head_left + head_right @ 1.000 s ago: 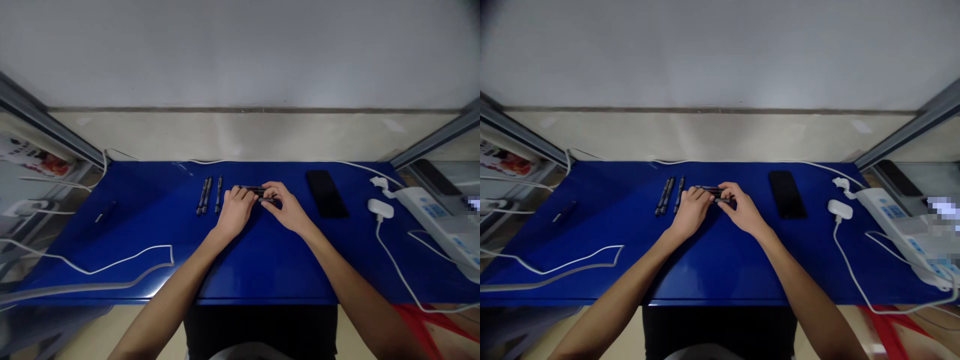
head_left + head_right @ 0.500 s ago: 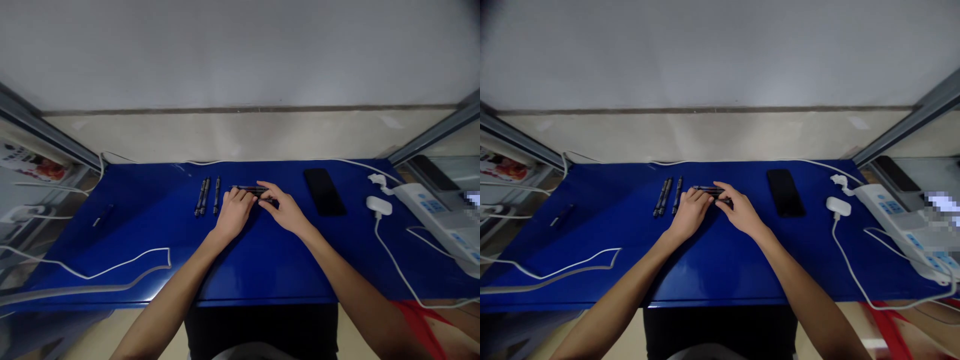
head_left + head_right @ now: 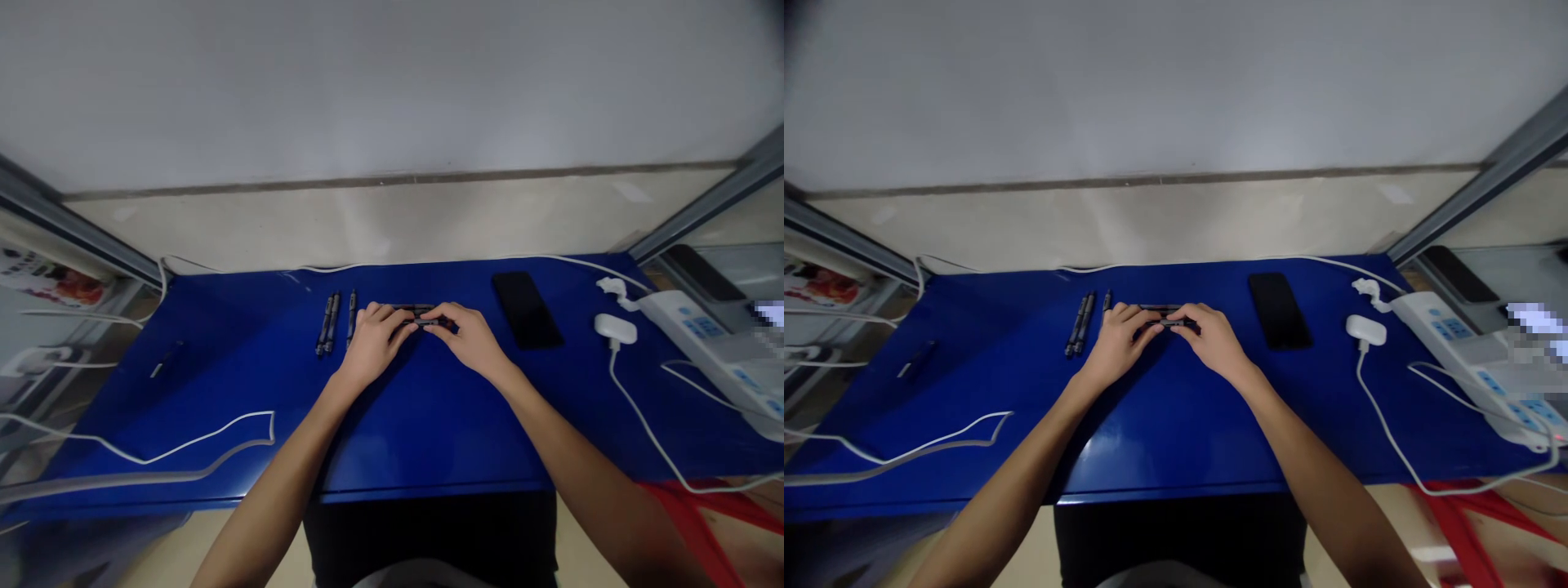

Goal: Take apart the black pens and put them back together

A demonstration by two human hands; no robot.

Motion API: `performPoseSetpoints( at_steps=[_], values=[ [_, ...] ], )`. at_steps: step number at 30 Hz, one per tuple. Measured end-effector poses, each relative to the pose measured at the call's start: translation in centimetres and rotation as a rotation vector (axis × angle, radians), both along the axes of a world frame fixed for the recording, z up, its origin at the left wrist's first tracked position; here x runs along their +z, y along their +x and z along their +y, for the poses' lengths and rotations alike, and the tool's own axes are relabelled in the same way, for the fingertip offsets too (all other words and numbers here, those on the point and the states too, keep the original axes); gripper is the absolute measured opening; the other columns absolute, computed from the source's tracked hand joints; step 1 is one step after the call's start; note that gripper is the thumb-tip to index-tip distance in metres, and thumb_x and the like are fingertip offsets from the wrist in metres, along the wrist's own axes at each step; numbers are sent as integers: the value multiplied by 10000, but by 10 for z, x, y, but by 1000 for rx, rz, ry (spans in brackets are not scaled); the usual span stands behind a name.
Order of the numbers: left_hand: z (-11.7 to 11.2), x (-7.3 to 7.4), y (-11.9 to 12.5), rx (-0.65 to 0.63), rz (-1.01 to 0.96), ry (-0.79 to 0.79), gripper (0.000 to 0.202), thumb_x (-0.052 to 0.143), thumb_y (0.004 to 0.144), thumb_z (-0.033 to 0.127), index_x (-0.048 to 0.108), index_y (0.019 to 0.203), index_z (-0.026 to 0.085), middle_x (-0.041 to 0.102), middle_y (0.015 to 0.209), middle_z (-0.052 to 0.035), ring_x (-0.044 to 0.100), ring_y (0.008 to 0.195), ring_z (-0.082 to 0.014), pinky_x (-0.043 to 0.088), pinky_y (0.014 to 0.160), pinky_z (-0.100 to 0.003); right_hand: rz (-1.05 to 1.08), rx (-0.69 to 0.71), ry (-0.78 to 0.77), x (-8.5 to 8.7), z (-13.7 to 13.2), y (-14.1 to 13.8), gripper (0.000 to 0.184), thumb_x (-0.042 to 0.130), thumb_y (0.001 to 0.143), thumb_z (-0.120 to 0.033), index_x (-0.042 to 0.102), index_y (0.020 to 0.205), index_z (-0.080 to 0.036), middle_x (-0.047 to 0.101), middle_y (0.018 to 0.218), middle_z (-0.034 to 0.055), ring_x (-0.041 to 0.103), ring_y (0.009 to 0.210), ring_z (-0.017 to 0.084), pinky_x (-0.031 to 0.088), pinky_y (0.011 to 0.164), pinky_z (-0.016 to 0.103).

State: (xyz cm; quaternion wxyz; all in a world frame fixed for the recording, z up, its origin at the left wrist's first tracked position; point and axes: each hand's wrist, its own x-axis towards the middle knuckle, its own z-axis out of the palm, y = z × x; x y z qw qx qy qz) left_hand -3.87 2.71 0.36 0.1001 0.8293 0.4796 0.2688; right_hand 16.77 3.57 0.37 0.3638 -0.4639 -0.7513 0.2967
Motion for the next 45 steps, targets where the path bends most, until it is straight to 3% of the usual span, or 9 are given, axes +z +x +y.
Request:
performPoseSetpoints(
  at_steps=[6, 11, 15, 19, 25, 28, 33, 40, 45],
  values=[
    [2, -1, -1, -21, -5, 13, 262, 493, 1005, 404, 674, 1100, 241, 695, 1031, -47, 523, 927, -221, 354, 822, -366, 89, 59, -165, 2, -1, 0, 221, 561, 952, -328, 718, 1076, -233, 734, 795, 17, 663, 670, 164, 523, 685, 310],
    [3, -1, -3, -13, -38, 5, 258, 487, 1010, 381, 682, 1107, 242, 706, 1018, -42, 528, 913, -213, 373, 834, -364, 158, 32, -32, 2, 0, 0, 74, 671, 872, -270, 717, 918, -236, 719, 997, 44, 679, 934, 201, 522, 851, 346],
    [3, 0, -3, -13, -54, 1, 251, 489, 1011, 371, 686, 1112, 252, 710, 1063, -43, 534, 925, -213, 383, 857, -372, 197, 56, -121, 2, 0, 0, 219, 697, 856, -296, 685, 1069, -251, 716, 982, 36, 682, 916, 194, 529, 861, 349],
    [2, 0, -3, -5, -48, 0, 246, 493, 1008, 373, 687, 1076, 237, 712, 1033, -50, 542, 927, -221, 382, 851, -376, 171, 58, -217, 2, -1, 0, 205, 603, 922, -351, 702, 1053, -227, 716, 835, 24, 667, 724, 166, 528, 736, 324],
    [6, 3, -8, 140, -45, 7, 238, 504, 992, 371, 691, 967, 227, 647, 755, -21, 525, 808, -212, 362, 802, -365, 230, -102, -244, 6, 6, 12, 245, 588, 920, -404, 729, 934, -204, 639, 699, 12, 597, 628, 148, 465, 596, 287],
    [9, 5, -14, 201, -77, 28, 230, 516, 978, 360, 679, 890, 223, 615, 712, -9, 527, 797, -207, 361, 812, -358, 251, -200, -207, 5, 12, 21, 269, 567, 926, -414, 732, 927, -202, 613, 661, 11, 570, 600, 150, 435, 553, 282],
    [13, 6, -22, 294, -98, 47, 215, 530, 962, 355, 670, 866, 223, 622, 707, -11, 538, 809, -219, 340, 780, -360, 47, -384, -6, -5, 20, 32, 220, 582, 907, -359, 701, 1004, -202, 710, 926, 82, 644, 787, 210, 499, 709, 349],
    [11, 3, -18, 285, -99, 89, 230, 526, 970, 378, 675, 883, 225, 621, 703, -16, 532, 802, -221, 339, 783, -371, -201, -361, 51, -28, 24, 35, 130, 607, 869, -277, 651, 967, -205, 672, 877, 82, 628, 821, 244, 515, 758, 400],
    [9, 2, -13, 262, -83, 98, 263, 547, 964, 426, 689, 863, 229, 596, 670, -14, 512, 770, -214, 347, 793, -375, -256, -362, 131, -22, 19, 28, 231, 554, 935, -374, 661, 1043, -200, 658, 819, 89, 603, 830, 268, 491, 746, 405]
  ],
)
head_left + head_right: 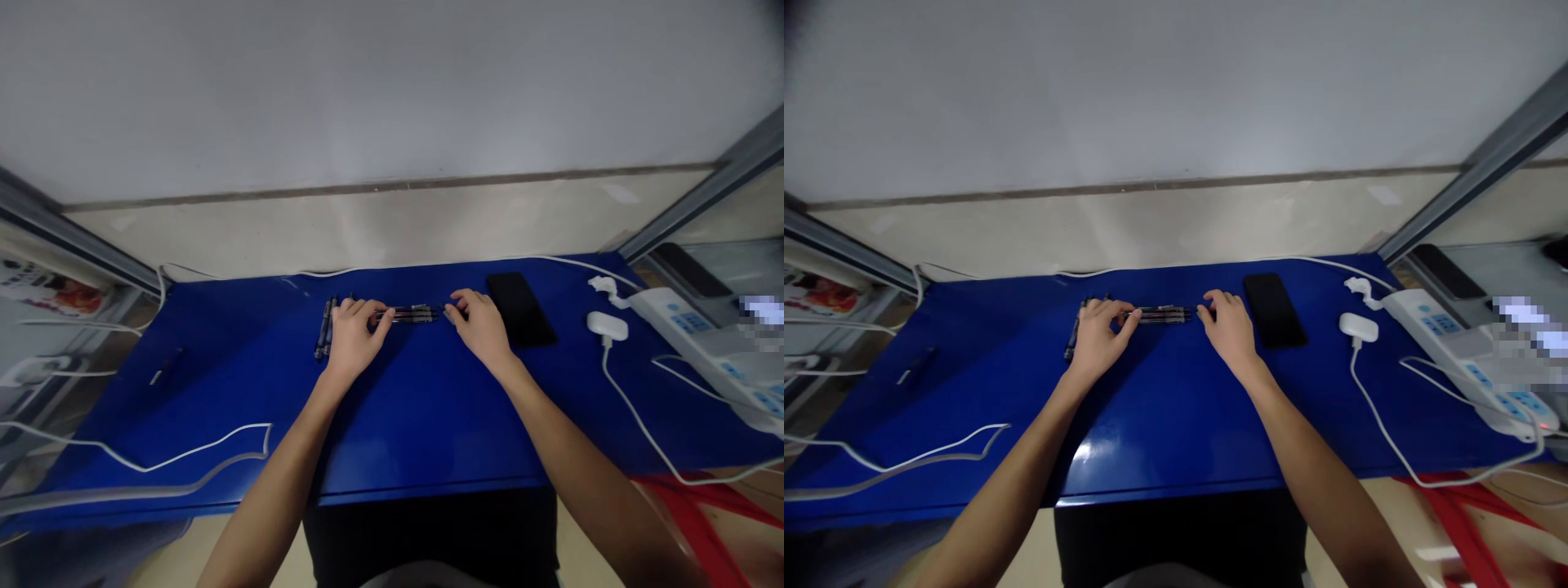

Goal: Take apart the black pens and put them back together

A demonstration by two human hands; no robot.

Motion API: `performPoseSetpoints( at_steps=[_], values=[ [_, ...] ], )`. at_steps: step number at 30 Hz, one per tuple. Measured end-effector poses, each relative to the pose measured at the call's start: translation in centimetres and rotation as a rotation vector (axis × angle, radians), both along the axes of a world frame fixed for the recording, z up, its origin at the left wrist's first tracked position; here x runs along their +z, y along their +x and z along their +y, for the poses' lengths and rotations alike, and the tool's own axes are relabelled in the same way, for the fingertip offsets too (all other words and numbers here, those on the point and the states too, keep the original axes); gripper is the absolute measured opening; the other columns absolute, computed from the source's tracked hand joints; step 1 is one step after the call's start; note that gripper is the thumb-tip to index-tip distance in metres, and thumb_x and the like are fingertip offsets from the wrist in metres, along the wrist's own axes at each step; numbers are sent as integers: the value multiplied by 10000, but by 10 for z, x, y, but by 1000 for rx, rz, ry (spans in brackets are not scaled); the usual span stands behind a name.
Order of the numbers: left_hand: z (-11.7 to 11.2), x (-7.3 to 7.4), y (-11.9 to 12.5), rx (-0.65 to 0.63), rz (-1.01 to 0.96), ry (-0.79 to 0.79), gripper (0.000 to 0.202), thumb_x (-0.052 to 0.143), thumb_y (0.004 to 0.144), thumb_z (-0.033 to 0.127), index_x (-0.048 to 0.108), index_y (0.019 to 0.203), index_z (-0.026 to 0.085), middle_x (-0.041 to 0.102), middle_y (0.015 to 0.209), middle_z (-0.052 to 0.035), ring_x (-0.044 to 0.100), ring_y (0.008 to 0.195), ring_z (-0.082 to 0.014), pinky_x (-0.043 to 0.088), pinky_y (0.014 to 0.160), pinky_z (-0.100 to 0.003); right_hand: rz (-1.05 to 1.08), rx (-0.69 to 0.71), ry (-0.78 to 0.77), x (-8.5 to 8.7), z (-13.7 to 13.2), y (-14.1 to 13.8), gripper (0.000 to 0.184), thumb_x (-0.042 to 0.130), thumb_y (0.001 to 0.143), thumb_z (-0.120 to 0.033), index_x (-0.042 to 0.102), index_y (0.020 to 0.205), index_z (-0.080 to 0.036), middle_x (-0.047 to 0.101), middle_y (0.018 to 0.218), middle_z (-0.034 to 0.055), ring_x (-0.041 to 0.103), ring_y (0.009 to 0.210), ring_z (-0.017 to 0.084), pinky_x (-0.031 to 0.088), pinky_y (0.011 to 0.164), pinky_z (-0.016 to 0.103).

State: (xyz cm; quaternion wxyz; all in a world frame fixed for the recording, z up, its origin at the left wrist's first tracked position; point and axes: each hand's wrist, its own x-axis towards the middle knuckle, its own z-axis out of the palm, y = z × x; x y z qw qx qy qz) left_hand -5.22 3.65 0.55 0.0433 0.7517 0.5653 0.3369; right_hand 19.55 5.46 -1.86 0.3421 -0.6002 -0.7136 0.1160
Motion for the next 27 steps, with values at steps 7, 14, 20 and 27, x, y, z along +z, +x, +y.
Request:
performPoseSetpoints(
  at_steps=[7, 14, 20, 27],
  values=[
    [-4, 1, 6, -64, -25, -14, 259, 601, 937, 450, 682, 850, 219, 593, 666, -2, 521, 766, -202, 370, 797, -363, 310, 170, -145, 22, -13, -20, 478, 388, 1016, -497, 699, 794, -209, 706, 808, 68, 651, 786, 213, 477, 748, 347],
    [-6, -2, 11, -108, -28, -30, 243, 568, 962, 428, 696, 912, 228, 644, 729, -13, 540, 808, -209, 374, 833, -381, 384, 204, -277, 25, -15, -22, 365, 560, 930, -490, 664, 730, -202, 644, 681, 13, 549, 591, 151, 395, 564, 289],
    [-2, 1, 6, -70, -125, -53, 252, 531, 981, 394, 700, 903, 223, 677, 770, -16, 546, 772, -195, 398, 780, -360, 542, 150, -265, 20, -8, -13, 264, 684, 837, -469, 713, 869, -208, 681, 754, 30, 600, 656, 167, 453, 588, 293],
    [-2, 1, 5, -75, -148, -58, 261, 536, 977, 401, 705, 886, 224, 679, 756, -9, 546, 748, -188, 400, 766, -355, 528, 143, -292, 25, -10, -13, 407, 595, 898, -531, 703, 696, -194, 647, 639, 29, 595, 611, 162, 447, 596, 303]
  ],
)
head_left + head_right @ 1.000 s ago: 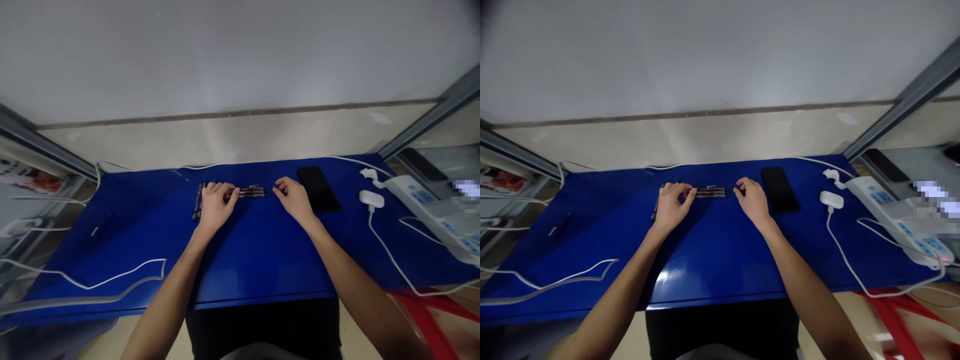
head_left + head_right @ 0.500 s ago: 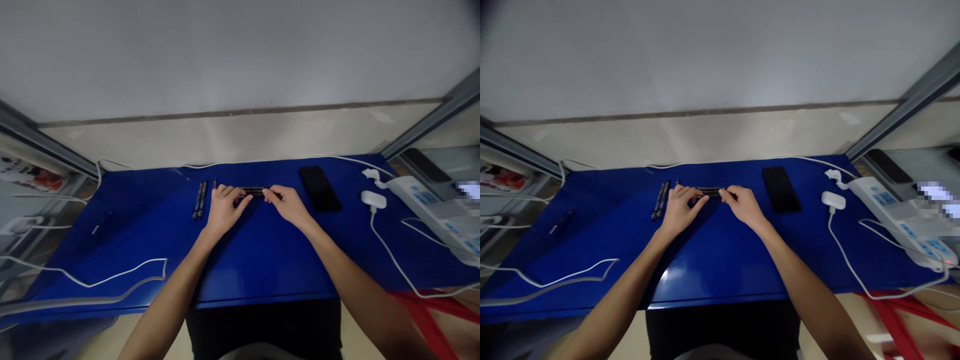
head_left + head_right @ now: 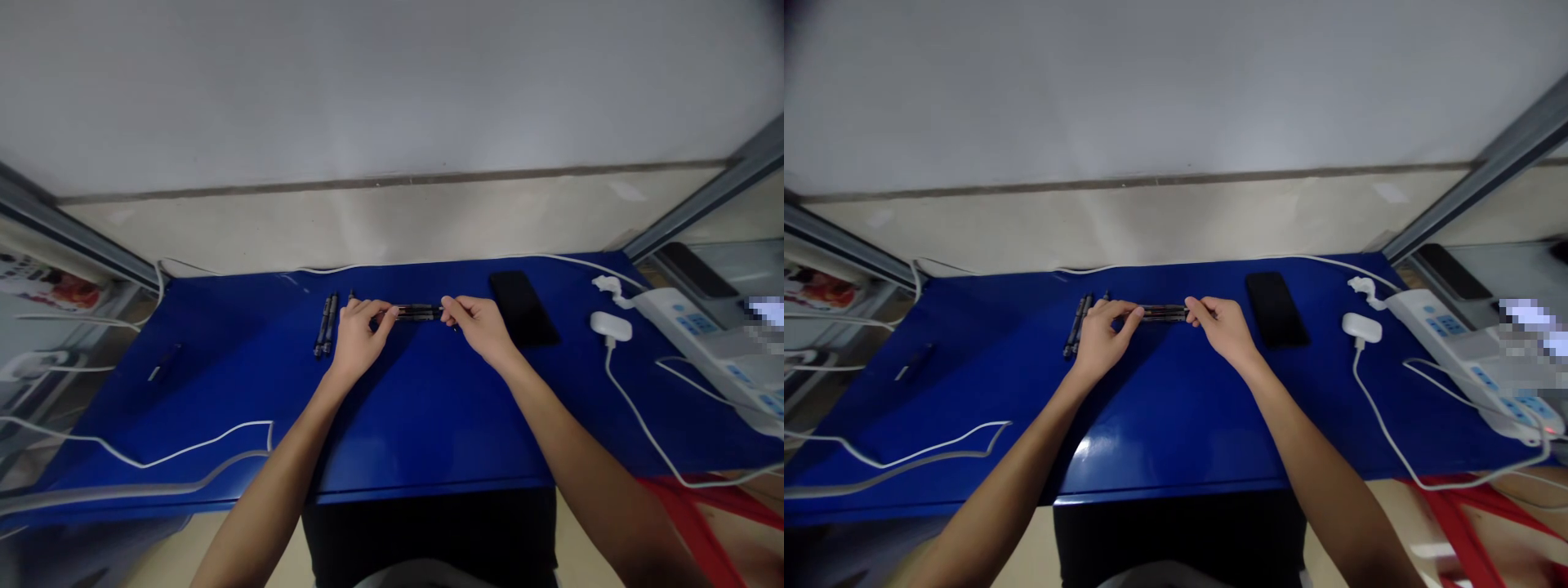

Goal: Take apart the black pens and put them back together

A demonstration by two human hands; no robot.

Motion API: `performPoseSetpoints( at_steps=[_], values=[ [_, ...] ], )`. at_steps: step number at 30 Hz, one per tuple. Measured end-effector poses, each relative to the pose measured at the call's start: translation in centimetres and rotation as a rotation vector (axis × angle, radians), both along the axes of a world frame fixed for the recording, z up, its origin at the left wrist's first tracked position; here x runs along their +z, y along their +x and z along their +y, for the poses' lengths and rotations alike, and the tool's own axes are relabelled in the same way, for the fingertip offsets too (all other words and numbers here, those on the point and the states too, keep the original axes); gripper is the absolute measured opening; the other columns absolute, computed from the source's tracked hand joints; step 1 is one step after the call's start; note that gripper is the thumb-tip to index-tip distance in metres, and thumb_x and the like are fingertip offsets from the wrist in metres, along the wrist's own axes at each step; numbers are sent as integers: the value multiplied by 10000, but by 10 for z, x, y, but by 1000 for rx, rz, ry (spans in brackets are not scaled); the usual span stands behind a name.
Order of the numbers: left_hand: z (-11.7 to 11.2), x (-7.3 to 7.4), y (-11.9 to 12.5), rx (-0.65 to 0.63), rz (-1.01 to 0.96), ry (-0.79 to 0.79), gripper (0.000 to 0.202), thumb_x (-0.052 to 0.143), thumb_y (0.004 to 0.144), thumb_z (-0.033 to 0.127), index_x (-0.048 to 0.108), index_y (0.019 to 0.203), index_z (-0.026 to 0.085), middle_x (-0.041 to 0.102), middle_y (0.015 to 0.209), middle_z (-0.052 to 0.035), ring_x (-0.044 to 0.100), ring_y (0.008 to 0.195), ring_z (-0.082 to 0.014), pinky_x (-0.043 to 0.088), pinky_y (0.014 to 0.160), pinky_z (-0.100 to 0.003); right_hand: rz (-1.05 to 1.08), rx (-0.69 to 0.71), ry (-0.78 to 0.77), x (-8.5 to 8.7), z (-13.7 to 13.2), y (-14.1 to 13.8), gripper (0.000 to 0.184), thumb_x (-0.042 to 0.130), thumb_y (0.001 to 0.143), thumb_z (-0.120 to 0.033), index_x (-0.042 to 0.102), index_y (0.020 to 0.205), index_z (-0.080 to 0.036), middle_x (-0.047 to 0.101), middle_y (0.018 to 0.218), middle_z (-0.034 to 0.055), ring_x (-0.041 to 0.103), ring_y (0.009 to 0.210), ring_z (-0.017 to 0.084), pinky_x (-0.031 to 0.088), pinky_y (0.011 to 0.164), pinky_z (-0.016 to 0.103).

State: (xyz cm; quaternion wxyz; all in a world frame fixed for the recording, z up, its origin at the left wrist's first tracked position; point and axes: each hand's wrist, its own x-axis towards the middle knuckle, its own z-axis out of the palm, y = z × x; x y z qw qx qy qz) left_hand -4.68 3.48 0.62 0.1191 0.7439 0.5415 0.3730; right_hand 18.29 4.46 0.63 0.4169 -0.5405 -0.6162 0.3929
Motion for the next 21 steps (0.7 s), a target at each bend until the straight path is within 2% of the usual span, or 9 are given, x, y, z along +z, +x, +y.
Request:
performPoseSetpoints(
  at_steps=[7, 12, 17, 21],
  values=[
    [0, 2, 0, 37, -37, -19, 268, 537, 970, 410, 706, 868, 228, 691, 777, -10, 575, 750, -188, 423, 758, -353, 14, 4, 38, 1, 0, 0, 239, 704, 829, -448, 730, 859, -212, 691, 742, 29, 611, 651, 169, 458, 591, 297],
    [1, 1, -1, 30, -46, -20, 269, 539, 968, 414, 711, 871, 232, 697, 781, -10, 573, 739, -188, 435, 765, -356, -25, 10, 21, 1, 0, 0, 353, 616, 888, -510, 725, 755, -202, 676, 680, 34, 609, 633, 171, 456, 601, 311],
    [1, 0, -2, 22, -45, -4, 236, 559, 963, 385, 711, 874, 228, 694, 775, -7, 568, 745, -187, 429, 765, -349, -11, 23, 37, 2, -2, -1, 234, 685, 850, -445, 717, 828, -214, 683, 745, 27, 599, 643, 164, 449, 587, 301],
    [2, 0, -2, 25, -40, -10, 236, 557, 964, 387, 714, 881, 232, 693, 768, -6, 562, 752, -192, 422, 759, -351, -23, 22, 26, 3, -2, -1, 264, 664, 863, -464, 719, 805, -212, 671, 716, 26, 598, 642, 165, 452, 592, 305]
  ],
)
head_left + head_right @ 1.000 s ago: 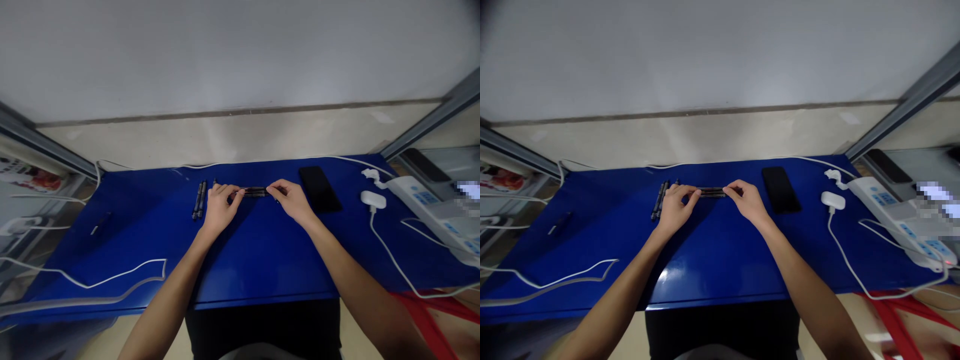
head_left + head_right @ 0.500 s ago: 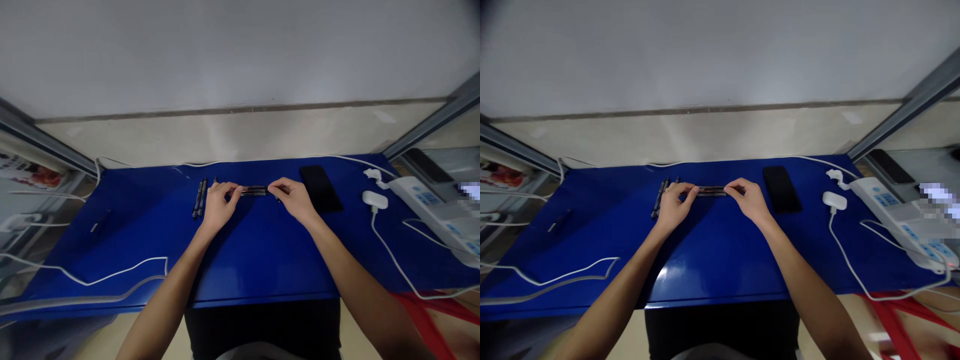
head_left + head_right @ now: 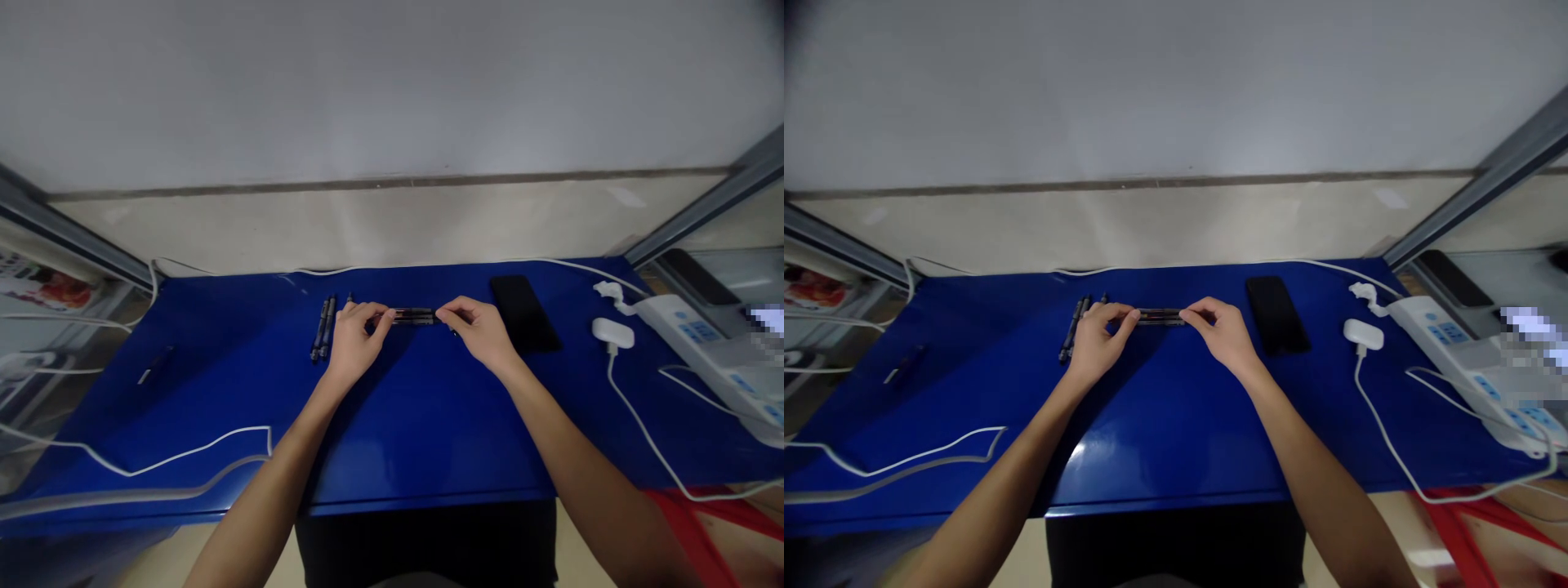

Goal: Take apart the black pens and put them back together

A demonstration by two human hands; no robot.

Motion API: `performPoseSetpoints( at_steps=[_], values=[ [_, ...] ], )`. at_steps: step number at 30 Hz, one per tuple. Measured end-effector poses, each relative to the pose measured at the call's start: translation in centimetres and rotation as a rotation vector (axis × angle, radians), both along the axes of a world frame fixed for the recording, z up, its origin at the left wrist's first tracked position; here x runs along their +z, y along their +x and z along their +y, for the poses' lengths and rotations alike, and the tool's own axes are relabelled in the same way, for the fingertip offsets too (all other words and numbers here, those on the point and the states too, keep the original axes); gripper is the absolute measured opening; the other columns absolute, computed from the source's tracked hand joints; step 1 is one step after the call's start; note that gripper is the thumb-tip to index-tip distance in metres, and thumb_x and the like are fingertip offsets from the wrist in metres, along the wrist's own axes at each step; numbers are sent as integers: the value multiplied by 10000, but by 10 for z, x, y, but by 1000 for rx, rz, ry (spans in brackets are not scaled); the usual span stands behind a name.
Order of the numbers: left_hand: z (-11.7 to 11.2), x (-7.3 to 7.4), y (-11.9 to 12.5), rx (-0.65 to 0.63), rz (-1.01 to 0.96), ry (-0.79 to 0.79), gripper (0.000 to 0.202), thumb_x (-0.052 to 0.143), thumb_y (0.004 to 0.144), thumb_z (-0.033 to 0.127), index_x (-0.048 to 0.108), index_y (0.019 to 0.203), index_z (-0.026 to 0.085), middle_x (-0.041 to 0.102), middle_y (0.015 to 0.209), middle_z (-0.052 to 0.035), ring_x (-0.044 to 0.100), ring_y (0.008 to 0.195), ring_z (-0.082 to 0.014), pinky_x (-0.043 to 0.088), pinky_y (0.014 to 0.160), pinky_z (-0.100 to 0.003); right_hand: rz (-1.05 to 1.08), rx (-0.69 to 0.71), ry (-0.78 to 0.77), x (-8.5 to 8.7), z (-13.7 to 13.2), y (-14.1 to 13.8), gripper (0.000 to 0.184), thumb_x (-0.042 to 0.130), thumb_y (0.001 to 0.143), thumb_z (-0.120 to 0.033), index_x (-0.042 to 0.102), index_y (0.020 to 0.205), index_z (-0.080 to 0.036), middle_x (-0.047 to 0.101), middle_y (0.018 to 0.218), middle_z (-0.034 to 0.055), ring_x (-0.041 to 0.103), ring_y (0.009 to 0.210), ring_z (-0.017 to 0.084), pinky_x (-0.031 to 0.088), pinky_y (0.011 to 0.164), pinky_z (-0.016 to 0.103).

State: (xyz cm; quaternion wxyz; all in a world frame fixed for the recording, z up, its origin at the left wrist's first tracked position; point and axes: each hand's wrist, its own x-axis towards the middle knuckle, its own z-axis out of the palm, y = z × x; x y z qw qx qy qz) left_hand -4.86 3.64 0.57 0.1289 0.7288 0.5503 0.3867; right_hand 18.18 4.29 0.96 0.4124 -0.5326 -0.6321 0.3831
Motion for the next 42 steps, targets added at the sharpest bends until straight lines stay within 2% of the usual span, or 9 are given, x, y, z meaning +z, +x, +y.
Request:
performPoseSetpoints(
  at_steps=[3, 7, 12, 17, 22, 28, 34, 38, 42],
  values=[
    [0, 0, 0, 0, 4, -12, 236, 562, 961, 390, 717, 879, 233, 694, 767, -7, 562, 752, -194, 419, 757, -355, -9, 3, -12, 0, 0, 0, 286, 650, 872, -472, 715, 779, -209, 671, 713, 30, 598, 643, 166, 453, 591, 306],
    [-1, 1, 1, -6, 8, -12, 230, 566, 961, 382, 719, 879, 230, 692, 765, -6, 553, 744, -190, 416, 759, -355, 38, -2, 7, -1, 0, 0, 208, 695, 847, -420, 714, 890, -217, 689, 783, 32, 606, 663, 164, 455, 596, 299],
    [-1, 1, 1, -7, 1, -7, 241, 562, 963, 381, 715, 864, 224, 690, 757, -3, 557, 736, -183, 415, 764, -348, -26, -11, 4, -1, 0, 0, 291, 617, 901, -455, 693, 785, -200, 643, 672, 19, 580, 606, 154, 440, 589, 297],
    [0, 1, 0, 4, 9, 2, 222, 575, 958, 362, 711, 860, 215, 686, 758, -2, 553, 749, -183, 403, 765, -342, 24, -7, 29, -2, 1, -1, 207, 677, 868, -411, 688, 889, -205, 668, 763, 20, 586, 654, 148, 437, 604, 281],
    [0, 1, 0, 0, 16, -16, 228, 573, 961, 369, 713, 860, 220, 682, 754, 1, 543, 742, -182, 390, 750, -341, -49, -4, -7, 0, 0, 0, 333, 589, 918, -469, 676, 751, -194, 614, 636, 7, 514, 541, 127, 379, 533, 281],
    [-1, 1, 1, 1, 40, -36, 219, 579, 958, 364, 715, 862, 221, 673, 735, 1, 540, 749, -186, 373, 744, -340, 21, -2, 12, -3, 0, 0, 209, 675, 865, -407, 699, 901, -202, 672, 763, 24, 584, 641, 151, 430, 593, 290],
    [-1, -1, 1, -3, 37, -31, 231, 569, 965, 366, 714, 862, 219, 672, 730, 3, 533, 737, -184, 367, 733, -337, -51, 8, 11, -2, 0, -1, 279, 607, 909, -429, 692, 778, -197, 658, 693, 21, 603, 639, 158, 450, 627, 307],
    [-1, 0, 0, -2, 35, -19, 227, 570, 963, 364, 711, 859, 219, 679, 743, -1, 541, 744, -187, 373, 746, -337, 9, 2, 34, -3, 0, -2, 181, 682, 857, -386, 706, 907, -214, 710, 845, 36, 643, 742, 173, 476, 684, 311],
    [-1, 0, 1, -1, 42, -30, 239, 560, 967, 371, 712, 861, 220, 685, 753, -3, 544, 739, -188, 374, 750, -342, -50, 6, -5, -2, -1, -2, 293, 612, 902, -455, 706, 791, -201, 675, 703, 25, 578, 593, 145, 425, 570, 291]
  ],
)
